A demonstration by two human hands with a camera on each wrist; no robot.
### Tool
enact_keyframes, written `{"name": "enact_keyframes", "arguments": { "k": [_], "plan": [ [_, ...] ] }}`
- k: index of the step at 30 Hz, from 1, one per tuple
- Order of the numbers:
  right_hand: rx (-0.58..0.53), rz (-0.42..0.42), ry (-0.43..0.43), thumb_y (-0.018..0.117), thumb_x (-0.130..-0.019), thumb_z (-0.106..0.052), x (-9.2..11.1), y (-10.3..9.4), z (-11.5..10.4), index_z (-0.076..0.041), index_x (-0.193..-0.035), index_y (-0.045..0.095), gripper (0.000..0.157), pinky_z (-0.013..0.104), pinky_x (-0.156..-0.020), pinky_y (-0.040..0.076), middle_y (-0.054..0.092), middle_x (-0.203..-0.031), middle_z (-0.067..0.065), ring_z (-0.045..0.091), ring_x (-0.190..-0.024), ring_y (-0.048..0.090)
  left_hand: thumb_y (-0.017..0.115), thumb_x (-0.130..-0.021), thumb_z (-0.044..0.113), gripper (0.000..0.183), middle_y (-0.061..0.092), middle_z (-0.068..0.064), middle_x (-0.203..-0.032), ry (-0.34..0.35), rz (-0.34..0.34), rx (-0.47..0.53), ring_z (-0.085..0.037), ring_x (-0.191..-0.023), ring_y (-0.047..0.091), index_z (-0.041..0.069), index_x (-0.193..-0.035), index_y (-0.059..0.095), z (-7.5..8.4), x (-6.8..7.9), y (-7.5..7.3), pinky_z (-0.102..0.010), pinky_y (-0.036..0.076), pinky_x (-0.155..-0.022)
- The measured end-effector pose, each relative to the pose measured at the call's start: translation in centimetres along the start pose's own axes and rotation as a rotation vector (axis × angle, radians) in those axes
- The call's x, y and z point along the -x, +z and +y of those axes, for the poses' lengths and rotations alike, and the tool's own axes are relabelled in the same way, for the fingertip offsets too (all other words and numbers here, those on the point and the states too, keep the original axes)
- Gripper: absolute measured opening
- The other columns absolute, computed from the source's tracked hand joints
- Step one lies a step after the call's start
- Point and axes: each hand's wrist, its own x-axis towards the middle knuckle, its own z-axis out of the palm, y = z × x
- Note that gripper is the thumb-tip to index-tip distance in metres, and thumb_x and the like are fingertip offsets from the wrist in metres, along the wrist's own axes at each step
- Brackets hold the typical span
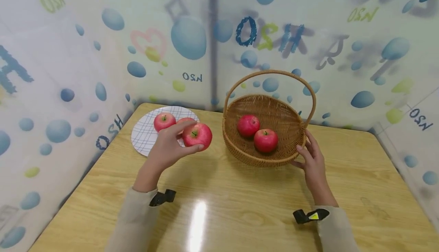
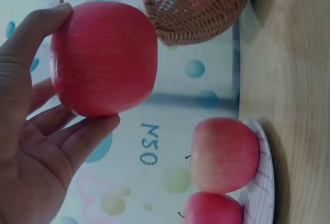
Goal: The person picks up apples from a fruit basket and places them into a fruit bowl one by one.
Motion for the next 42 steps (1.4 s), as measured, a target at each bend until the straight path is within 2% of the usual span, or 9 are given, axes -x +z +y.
{"name": "enact_keyframes", "arguments": {
  "k": [2,8,13,15,20,26,30,37,42],
  "plan": [
    [-0.012,-0.003,0.003,0.049,-0.107,-0.028,0.1,0.0,0.0,-0.037,-0.162,0.020,0.062,0.020,-0.072,0.061,0.016,-0.170,0.016,0.047,-0.146,0.032,0.091,-0.076,0.028,0.058,0.070,0.000,-0.120,-0.015,0.003,-0.019,-0.016,-0.100,0.064,0.020,-0.128,0.067,-0.2,-0.1,-0.4,-0.038,0.059,-0.086],
    [-0.024,-0.014,0.014,0.048,-0.107,-0.026,0.1,0.0,0.1,-0.036,-0.162,0.018,0.063,0.020,-0.071,0.060,0.012,-0.171,0.013,0.048,-0.148,0.031,0.091,-0.075,0.027,0.061,0.071,-0.006,-0.114,-0.055,0.054,-0.206,-0.022,-0.086,0.060,0.015,-0.129,0.066,-1.2,0.2,-1.8,-0.035,0.051,-0.071],
    [0.003,-0.010,0.010,0.049,-0.107,-0.027,0.0,-0.1,0.0,-0.037,-0.162,0.019,0.063,0.020,-0.071,0.060,0.013,-0.171,0.014,0.049,-0.148,0.031,0.090,-0.075,0.027,0.058,0.071,-0.009,-0.116,-0.066,0.094,-0.302,-0.026,-0.086,0.061,0.011,-0.126,0.066,-2.9,0.4,-2.6,-0.037,0.050,-0.071],
    [0.007,-0.016,0.012,0.049,-0.107,-0.027,0.0,-0.1,0.0,-0.036,-0.162,0.018,0.064,0.020,-0.071,0.060,0.013,-0.170,0.015,0.049,-0.148,0.031,0.089,-0.077,0.027,0.058,0.071,-0.011,-0.117,-0.083,0.101,-0.331,-0.028,-0.090,0.062,0.010,-0.127,0.066,-3.7,0.6,-3.0,-0.040,0.054,-0.073],
    [-0.001,-0.021,0.012,0.048,-0.108,-0.027,0.1,-0.1,0.0,-0.036,-0.162,0.017,0.064,0.021,-0.071,0.060,0.014,-0.170,0.014,0.048,-0.146,0.033,0.087,-0.080,0.030,0.064,0.069,-0.016,-0.127,-0.144,0.111,-0.358,-0.033,-0.103,0.063,0.008,-0.134,0.063,-4.9,1.3,-4.4,-0.050,0.057,-0.084],
    [0.021,-0.008,0.016,0.049,-0.107,-0.030,0.2,-0.2,-0.1,-0.038,-0.162,0.019,0.063,0.021,-0.073,0.061,0.014,-0.170,0.014,0.048,-0.145,0.034,0.086,-0.081,0.029,0.065,0.067,-0.019,-0.129,-0.199,0.121,-0.369,-0.035,-0.105,0.062,0.003,-0.135,0.061,-5.8,1.5,-5.6,-0.053,0.056,-0.088],
    [0.033,-0.003,0.014,0.048,-0.107,-0.032,0.2,-0.3,0.0,-0.039,-0.162,0.018,0.062,0.022,-0.073,0.061,0.015,-0.170,0.015,0.050,-0.145,0.034,0.084,-0.083,0.029,0.067,0.064,-0.023,-0.133,-0.265,0.112,-0.369,-0.038,-0.110,0.060,0.000,-0.137,0.058,-6.4,1.8,-6.2,-0.056,0.055,-0.092],
    [0.039,-0.005,0.010,0.049,-0.107,-0.032,0.2,-0.3,0.1,-0.038,-0.162,0.018,0.063,0.021,-0.073,0.060,0.014,-0.170,0.016,0.050,-0.146,0.034,0.081,-0.086,0.035,0.076,0.059,-0.027,-0.138,-0.420,0.119,-0.352,-0.042,-0.116,0.057,-0.003,-0.144,0.051,-7.5,2.3,-6.8,-0.059,0.053,-0.097],
    [0.039,-0.001,0.010,0.048,-0.107,-0.031,0.2,-0.2,0.0,-0.038,-0.162,0.018,0.063,0.021,-0.073,0.060,0.014,-0.170,0.016,0.050,-0.146,0.033,0.079,-0.087,0.039,0.079,0.057,-0.029,-0.140,-0.488,0.124,-0.353,-0.044,-0.118,0.057,-0.004,-0.146,0.048,-8.5,2.4,-6.7,-0.059,0.052,-0.100]
  ]
}}
